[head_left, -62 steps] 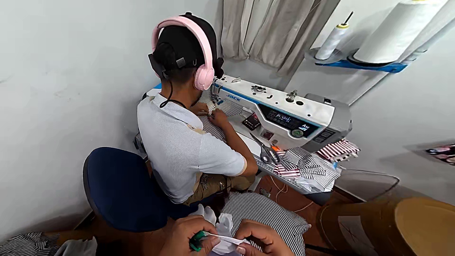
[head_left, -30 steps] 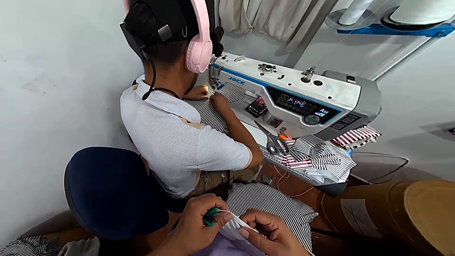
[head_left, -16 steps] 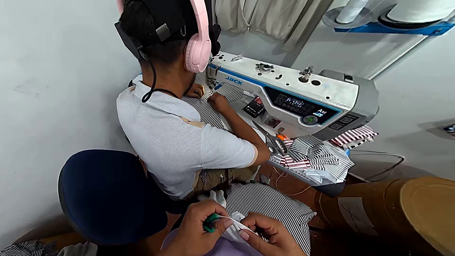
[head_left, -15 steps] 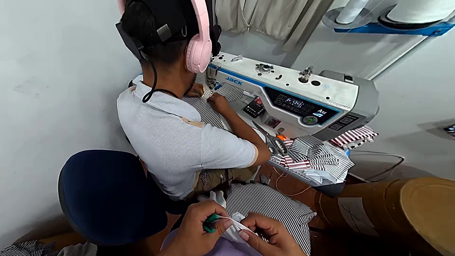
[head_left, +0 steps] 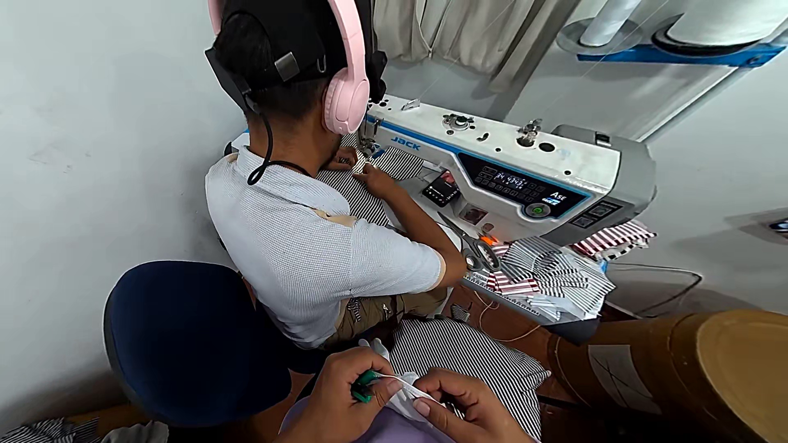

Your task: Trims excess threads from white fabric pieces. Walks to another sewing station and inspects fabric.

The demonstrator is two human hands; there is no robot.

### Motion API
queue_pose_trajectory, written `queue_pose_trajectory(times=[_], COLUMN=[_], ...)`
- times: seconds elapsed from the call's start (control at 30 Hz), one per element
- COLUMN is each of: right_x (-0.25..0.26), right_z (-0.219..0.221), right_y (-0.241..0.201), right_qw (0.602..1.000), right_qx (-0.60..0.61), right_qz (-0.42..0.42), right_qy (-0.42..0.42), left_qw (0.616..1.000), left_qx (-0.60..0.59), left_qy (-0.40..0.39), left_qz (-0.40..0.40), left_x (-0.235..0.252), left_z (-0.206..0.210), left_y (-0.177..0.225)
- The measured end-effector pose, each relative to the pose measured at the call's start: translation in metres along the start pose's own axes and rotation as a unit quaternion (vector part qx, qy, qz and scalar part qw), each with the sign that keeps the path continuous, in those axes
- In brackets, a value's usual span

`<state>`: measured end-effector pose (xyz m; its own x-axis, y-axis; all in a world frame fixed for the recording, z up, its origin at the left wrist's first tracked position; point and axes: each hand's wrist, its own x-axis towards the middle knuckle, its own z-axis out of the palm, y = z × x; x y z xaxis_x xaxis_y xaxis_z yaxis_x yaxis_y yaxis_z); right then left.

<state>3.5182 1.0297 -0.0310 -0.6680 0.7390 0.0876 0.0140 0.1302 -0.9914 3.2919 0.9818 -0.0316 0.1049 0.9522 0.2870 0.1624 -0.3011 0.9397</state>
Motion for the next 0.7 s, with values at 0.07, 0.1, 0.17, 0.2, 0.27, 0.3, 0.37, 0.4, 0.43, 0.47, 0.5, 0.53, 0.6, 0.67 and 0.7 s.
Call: queue_pose_trajectory(times=[0.07,0.1,0.17,0.2,0.27,0.3,0.37,0.4,0.43,0.47,0.5,0.53,0.6,0.67,0.7], right_x=[0.0004,0.0005,0.0004,0.0005,0.0009,0.001,0.0011,0.0012,0.0012,0.001,0.001,0.001,0.0011,0.0009,0.0008], right_z=[0.0005,0.0008,0.0019,0.0023,0.0023,0.0022,0.0021,0.002,0.0019,0.0019,0.0018,0.0019,0.0024,0.0026,0.0025], right_y=[0.0,0.0,-0.0005,-0.0009,-0.001,-0.0009,-0.001,-0.0009,-0.0007,-0.0004,0.0002,0.0006,0.0009,0.0019,0.0024], right_qw=[1.0,1.0,1.0,1.0,1.0,1.0,1.0,1.0,1.0,1.0,1.0,1.0,1.0,1.0,1.0], right_qx=[0.001,0.002,0.003,0.002,0.001,0.0,-0.002,-0.003,-0.004,-0.005,-0.005,-0.003,-0.001,-0.001,-0.001], right_qz=[-0.001,-0.001,0.003,0.005,0.005,0.005,0.002,0.0,-0.003,-0.005,-0.005,-0.004,-0.005,-0.008,-0.01], right_qy=[-0.002,-0.003,-0.002,-0.002,-0.004,-0.004,-0.004,-0.003,-0.003,-0.003,-0.004,-0.005,-0.005,-0.006,-0.007], left_qw=[1.0,1.0,1.0,1.0,1.0,1.0,1.0,1.0,1.0,1.0,1.0,1.0,1.0,1.0,1.0], left_qx=[0.0,0.001,0.003,0.003,0.003,0.003,0.004,0.003,0.001,-0.001,-0.001,-0.002,-0.001,0.001,0.001], left_qy=[0.001,0.001,0.004,0.007,0.009,0.009,0.009,0.008,0.009,0.01,0.01,0.011,0.012,0.013,0.013], left_qz=[0.001,0.001,0.001,0.0,-0.001,-0.002,-0.004,-0.004,-0.005,-0.005,-0.006,-0.005,-0.004,-0.003,-0.003], left_x=[-0.0006,-0.0009,-0.0013,-0.0016,-0.0018,-0.0018,-0.0021,-0.0021,-0.0022,-0.0025,-0.0027,-0.003,-0.004,-0.0047,-0.0049], left_z=[-0.0005,-0.0009,-0.002,-0.0027,-0.0037,-0.0043,-0.0053,-0.0055,-0.0055,-0.0054,-0.0055,-0.0056,-0.0057,-0.0056,-0.0056], left_y=[0.0,0.0,0.0,-0.0001,-0.0001,0.0001,0.0005,0.0006,0.0005,0.0003,0.0001,-0.0002,-0.0007,-0.0009,-0.001])
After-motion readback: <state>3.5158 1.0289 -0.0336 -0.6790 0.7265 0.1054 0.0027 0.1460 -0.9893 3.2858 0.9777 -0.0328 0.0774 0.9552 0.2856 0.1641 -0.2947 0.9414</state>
